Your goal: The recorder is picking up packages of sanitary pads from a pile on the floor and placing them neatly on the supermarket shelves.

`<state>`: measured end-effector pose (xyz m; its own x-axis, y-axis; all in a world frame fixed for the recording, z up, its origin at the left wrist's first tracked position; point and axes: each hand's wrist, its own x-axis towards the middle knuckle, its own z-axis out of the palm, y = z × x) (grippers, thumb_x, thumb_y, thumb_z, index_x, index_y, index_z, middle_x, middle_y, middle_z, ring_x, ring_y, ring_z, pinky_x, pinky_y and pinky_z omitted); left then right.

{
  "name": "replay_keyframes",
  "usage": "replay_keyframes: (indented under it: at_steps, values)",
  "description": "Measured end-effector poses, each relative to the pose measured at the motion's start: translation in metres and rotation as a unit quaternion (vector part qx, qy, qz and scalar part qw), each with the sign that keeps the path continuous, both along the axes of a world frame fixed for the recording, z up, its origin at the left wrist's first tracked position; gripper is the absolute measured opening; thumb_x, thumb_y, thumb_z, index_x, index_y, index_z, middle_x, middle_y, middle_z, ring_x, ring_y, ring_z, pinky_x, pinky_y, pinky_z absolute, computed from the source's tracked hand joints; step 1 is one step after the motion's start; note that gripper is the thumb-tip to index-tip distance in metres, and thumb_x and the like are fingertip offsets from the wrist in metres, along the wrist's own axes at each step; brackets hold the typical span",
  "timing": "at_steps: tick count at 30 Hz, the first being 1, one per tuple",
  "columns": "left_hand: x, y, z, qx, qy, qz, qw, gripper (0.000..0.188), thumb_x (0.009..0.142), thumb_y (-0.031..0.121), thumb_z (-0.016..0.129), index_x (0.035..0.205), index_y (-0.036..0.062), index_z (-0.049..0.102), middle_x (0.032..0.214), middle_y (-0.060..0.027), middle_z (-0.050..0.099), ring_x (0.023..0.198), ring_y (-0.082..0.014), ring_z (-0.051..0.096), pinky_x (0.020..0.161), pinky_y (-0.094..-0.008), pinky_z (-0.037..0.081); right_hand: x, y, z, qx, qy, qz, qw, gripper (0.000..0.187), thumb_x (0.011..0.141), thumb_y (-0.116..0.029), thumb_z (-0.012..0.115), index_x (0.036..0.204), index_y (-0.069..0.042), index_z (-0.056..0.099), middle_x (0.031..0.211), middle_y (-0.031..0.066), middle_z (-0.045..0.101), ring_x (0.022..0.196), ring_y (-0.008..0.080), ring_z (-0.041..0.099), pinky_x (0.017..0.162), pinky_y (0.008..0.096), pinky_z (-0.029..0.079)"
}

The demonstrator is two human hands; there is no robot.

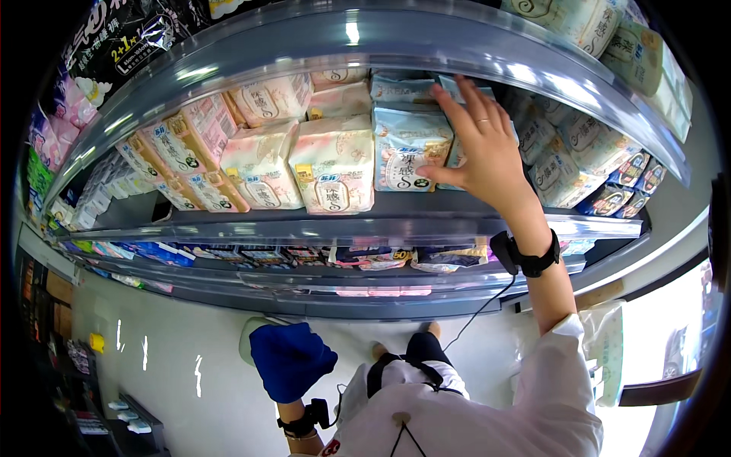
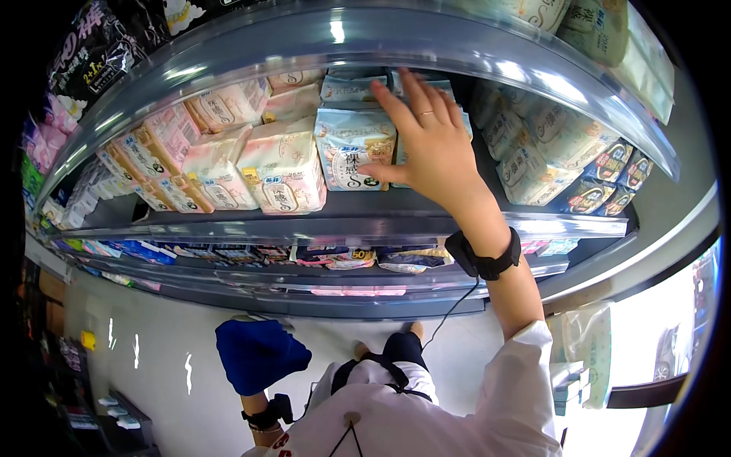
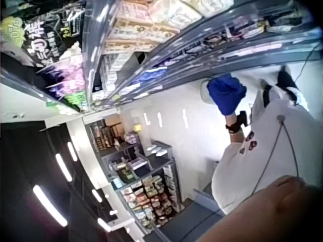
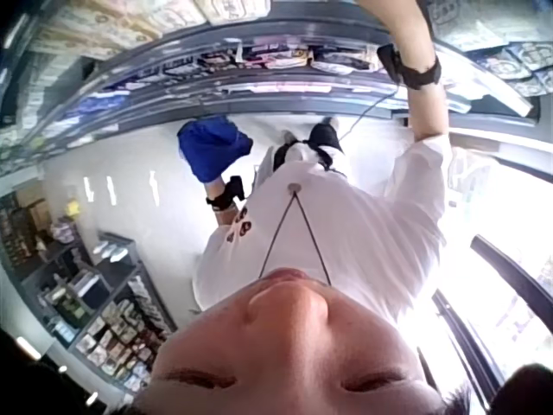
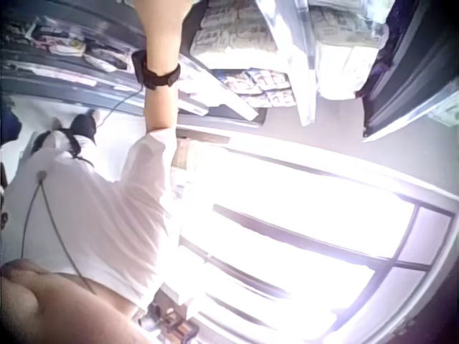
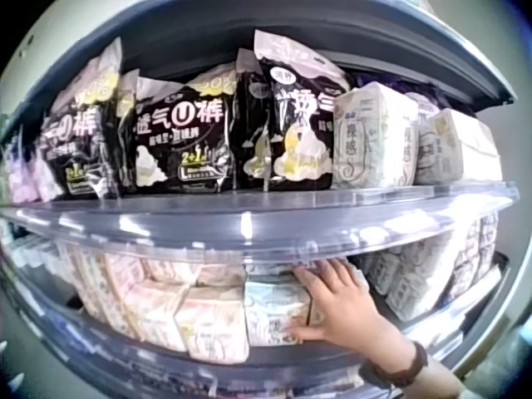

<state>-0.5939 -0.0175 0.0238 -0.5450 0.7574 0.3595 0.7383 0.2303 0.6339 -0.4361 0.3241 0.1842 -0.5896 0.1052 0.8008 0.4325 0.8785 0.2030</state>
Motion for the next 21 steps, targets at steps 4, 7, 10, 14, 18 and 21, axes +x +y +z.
replay_keyframes:
  at_steps: [4, 7, 10, 14, 18, 21]
  values:
    - [-0.002, 0.002, -0.018, -0.017, -0.064, -0.076, 0.995, 0.029, 0.057, 0.004, 0.074, 0.055, 0.0085, 0.045, 0.051, -0.0013, 0.041, 0.045, -0.0173, 0.039, 0.047, -0.0324, 0.033, 0.028, -0.017, -0.005, -0.051, 0.115, 0.141, 0.982, 0.051, 0.081, -0.041, 0.071, 0.116, -0.005, 0.062, 0.124, 0.0228, 0.058, 0.116, 0.0408, 0.053, 0.101, 0.0485, 0.041]
    - [0.004, 0.010, -0.055, 0.006, -0.209, -0.094, 0.973, 0.027, 0.061, -0.002, 0.070, 0.059, 0.0065, 0.045, 0.054, -0.0008, 0.042, 0.048, -0.0136, 0.040, 0.048, -0.0313, 0.033, 0.066, -0.043, -0.033, -0.146, 0.085, 0.252, 0.953, 0.020, 0.081, -0.021, 0.069, 0.075, -0.004, 0.063, 0.108, 0.0188, 0.063, 0.105, 0.0381, 0.059, 0.092, 0.0465, 0.046]
    - [0.014, 0.008, -0.112, 0.055, -0.292, -0.110, 0.948, 0.023, 0.074, -0.006, 0.065, 0.069, 0.0052, 0.046, 0.065, -0.0015, 0.043, 0.059, -0.0091, 0.043, 0.053, -0.0267, 0.034, 0.082, -0.072, -0.071, -0.198, 0.013, 0.260, 0.945, 0.029, 0.075, -0.010, 0.076, 0.059, -0.004, 0.053, 0.097, 0.0134, 0.065, 0.094, 0.0340, 0.063, 0.079, 0.0431, 0.050]
    - [0.062, 0.025, -0.138, 0.068, -0.280, -0.091, 0.953, 0.018, 0.085, -0.001, 0.064, 0.075, 0.0050, 0.050, 0.071, -0.0016, 0.045, 0.065, -0.0053, 0.046, 0.057, -0.0210, 0.033, 0.150, -0.101, -0.131, -0.396, -0.019, 0.128, 0.909, 0.028, 0.075, -0.007, 0.079, 0.061, -0.002, 0.055, 0.099, 0.0089, 0.067, 0.089, 0.0271, 0.064, 0.073, 0.0363, 0.051]
    - [0.101, 0.036, -0.152, -0.120, -0.105, -0.264, 0.951, 0.034, 0.088, -0.005, 0.062, 0.119, 0.0051, 0.055, 0.090, -0.0038, 0.054, 0.075, -0.0131, 0.051, 0.070, -0.0243, 0.037, 0.247, -0.129, -0.174, -0.442, -0.020, 0.007, 0.897, 0.017, 0.082, -0.006, 0.072, 0.070, -0.002, 0.060, 0.093, 0.0073, 0.068, 0.082, 0.0276, 0.064, 0.072, 0.0369, 0.051]
    - [0.165, 0.071, -0.120, -0.163, 0.009, -0.327, 0.931, 0.061, 0.085, -0.008, 0.062, 0.141, 0.0055, 0.044, 0.104, -0.0085, 0.058, 0.082, -0.0221, 0.053, 0.075, -0.0321, 0.042, 0.332, -0.168, -0.199, -0.495, 0.013, -0.091, 0.864, 0.014, 0.087, -0.005, 0.066, 0.074, -0.002, 0.062, 0.092, 0.0083, 0.068, 0.083, 0.0289, 0.065, 0.073, 0.0383, 0.052]
